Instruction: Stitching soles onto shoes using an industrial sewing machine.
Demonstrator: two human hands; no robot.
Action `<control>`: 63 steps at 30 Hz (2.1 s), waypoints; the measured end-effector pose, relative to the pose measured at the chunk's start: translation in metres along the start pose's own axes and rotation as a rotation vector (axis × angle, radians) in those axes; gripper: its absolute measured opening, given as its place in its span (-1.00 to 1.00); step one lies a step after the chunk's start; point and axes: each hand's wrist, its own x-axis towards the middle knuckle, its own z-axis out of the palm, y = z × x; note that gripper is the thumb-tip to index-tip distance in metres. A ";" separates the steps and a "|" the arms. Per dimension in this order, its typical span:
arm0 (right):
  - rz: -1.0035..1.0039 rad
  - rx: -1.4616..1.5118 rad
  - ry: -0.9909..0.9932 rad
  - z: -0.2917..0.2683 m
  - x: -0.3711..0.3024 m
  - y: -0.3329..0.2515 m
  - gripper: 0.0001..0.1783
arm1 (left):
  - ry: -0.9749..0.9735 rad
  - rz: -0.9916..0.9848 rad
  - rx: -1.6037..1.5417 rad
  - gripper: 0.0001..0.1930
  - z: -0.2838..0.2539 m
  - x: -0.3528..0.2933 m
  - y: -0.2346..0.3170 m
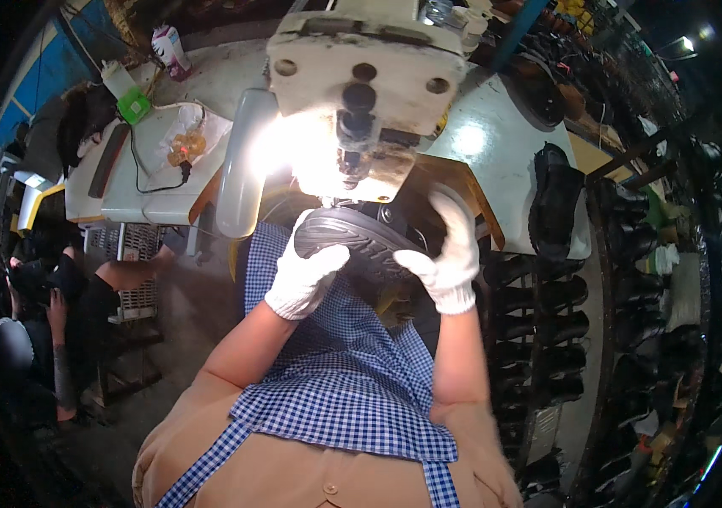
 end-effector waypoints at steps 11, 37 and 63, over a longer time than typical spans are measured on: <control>0.590 0.625 0.470 -0.068 -0.068 -0.017 -0.38 | -0.057 -0.138 -0.532 -0.35 0.004 -0.013 -0.011; 0.211 -1.356 0.309 -0.135 -0.049 0.081 -0.29 | 0.222 -0.240 -0.213 -0.77 -0.065 -0.047 -0.019; 0.692 1.153 0.242 -0.016 -0.140 -0.038 -0.20 | -0.266 -0.086 -0.272 -0.07 -0.043 -0.048 -0.009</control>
